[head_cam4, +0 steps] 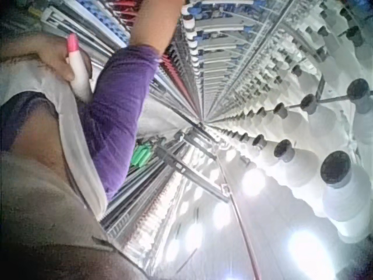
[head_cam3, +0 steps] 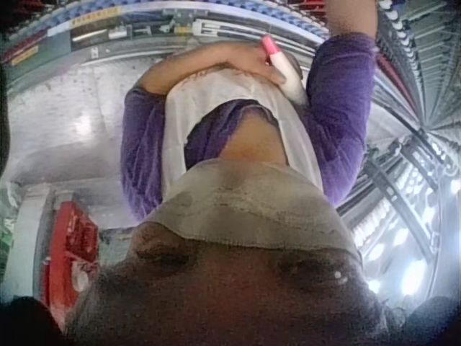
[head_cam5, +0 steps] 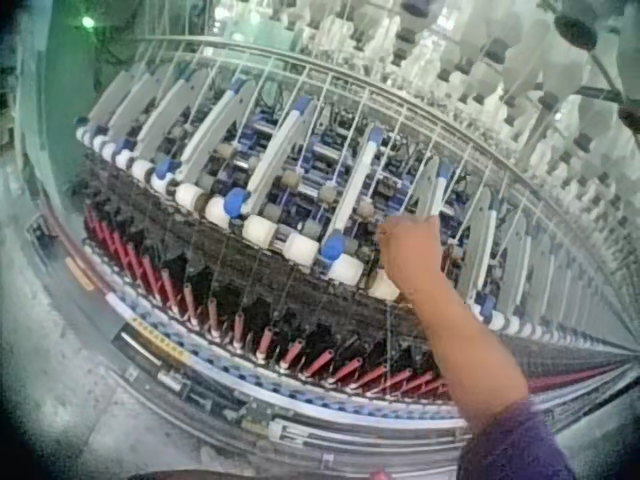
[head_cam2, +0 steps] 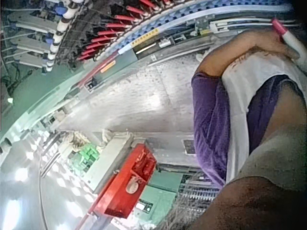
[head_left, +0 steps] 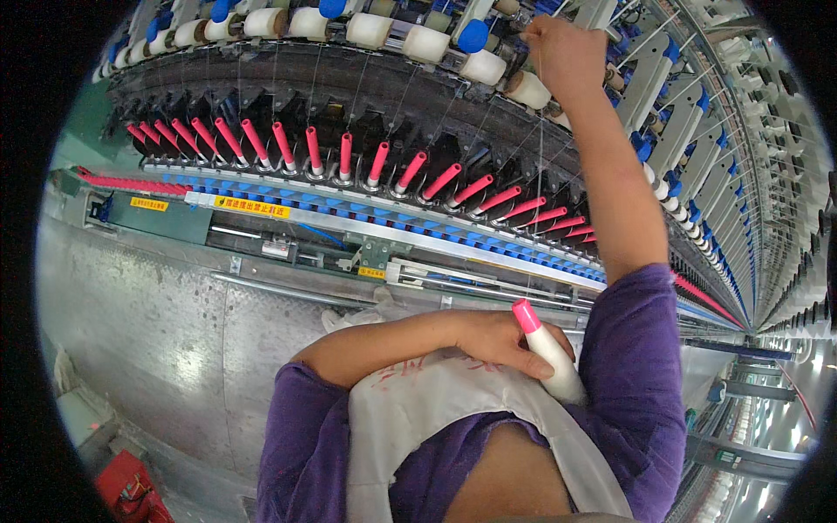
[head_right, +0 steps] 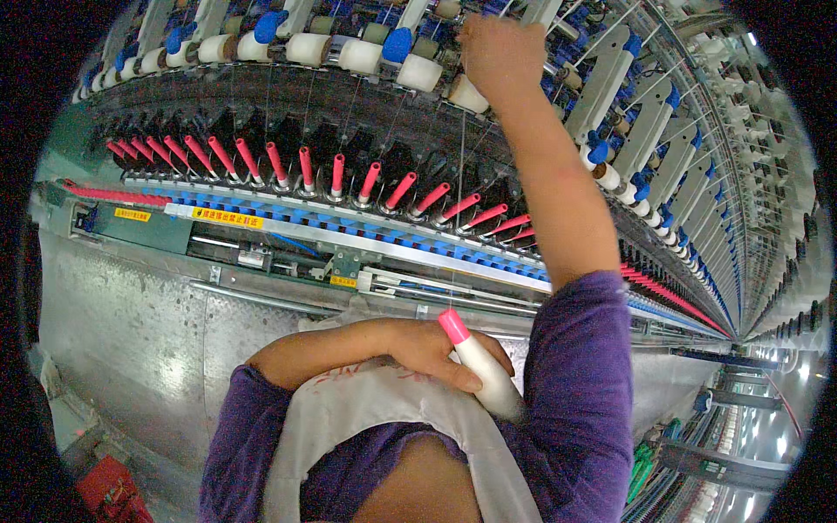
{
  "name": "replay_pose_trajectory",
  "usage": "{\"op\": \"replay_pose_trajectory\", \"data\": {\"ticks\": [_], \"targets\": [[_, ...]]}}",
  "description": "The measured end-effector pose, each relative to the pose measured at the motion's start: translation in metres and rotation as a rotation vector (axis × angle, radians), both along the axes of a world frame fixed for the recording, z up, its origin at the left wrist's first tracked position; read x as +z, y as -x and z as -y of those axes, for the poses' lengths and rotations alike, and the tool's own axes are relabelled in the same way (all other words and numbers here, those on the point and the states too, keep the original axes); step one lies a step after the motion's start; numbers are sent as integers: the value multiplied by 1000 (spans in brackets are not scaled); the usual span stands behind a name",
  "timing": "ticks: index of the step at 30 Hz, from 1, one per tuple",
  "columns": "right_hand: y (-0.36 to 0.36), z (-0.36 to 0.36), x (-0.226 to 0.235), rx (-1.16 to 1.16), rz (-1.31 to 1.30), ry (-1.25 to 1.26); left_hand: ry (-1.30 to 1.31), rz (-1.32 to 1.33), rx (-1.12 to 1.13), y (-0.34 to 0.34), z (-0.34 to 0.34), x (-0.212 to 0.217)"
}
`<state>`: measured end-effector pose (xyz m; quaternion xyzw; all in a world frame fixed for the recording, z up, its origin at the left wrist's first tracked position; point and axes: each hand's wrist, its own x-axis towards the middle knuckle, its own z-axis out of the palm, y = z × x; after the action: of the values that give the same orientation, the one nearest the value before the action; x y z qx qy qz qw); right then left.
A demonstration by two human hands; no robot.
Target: The person walks along a row of spinning machines and repeatedly threads yarn through guides and onto bobbins. They use both hands to guide the thread and occasionally carry a spare bobbin while moving between stations.
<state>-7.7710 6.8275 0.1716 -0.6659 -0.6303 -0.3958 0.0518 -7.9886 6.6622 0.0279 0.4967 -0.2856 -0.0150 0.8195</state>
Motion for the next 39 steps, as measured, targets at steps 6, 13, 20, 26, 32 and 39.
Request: {"op": "replay_pose_trajectory", "data": {"ticks": [6,13,20,26,32,39], "targets": [[6,2,-2,-303,126,441,-14,-106,104,4,10,-6],[-4,2,-5,-218,90,308,96,-232,309,23,33,-33],[77,165,-77,512,-925,541,204,-555,805,101,38,-81],[232,231,-200,705,-1189,1190,414,-594,1385,244,90,-122],[451,290,-208,652,-1130,1594,353,-701,1661,464,263,-142],[791,400,-156,1392,-593,1654,41,-1563,2293,652,511,-172]]}}
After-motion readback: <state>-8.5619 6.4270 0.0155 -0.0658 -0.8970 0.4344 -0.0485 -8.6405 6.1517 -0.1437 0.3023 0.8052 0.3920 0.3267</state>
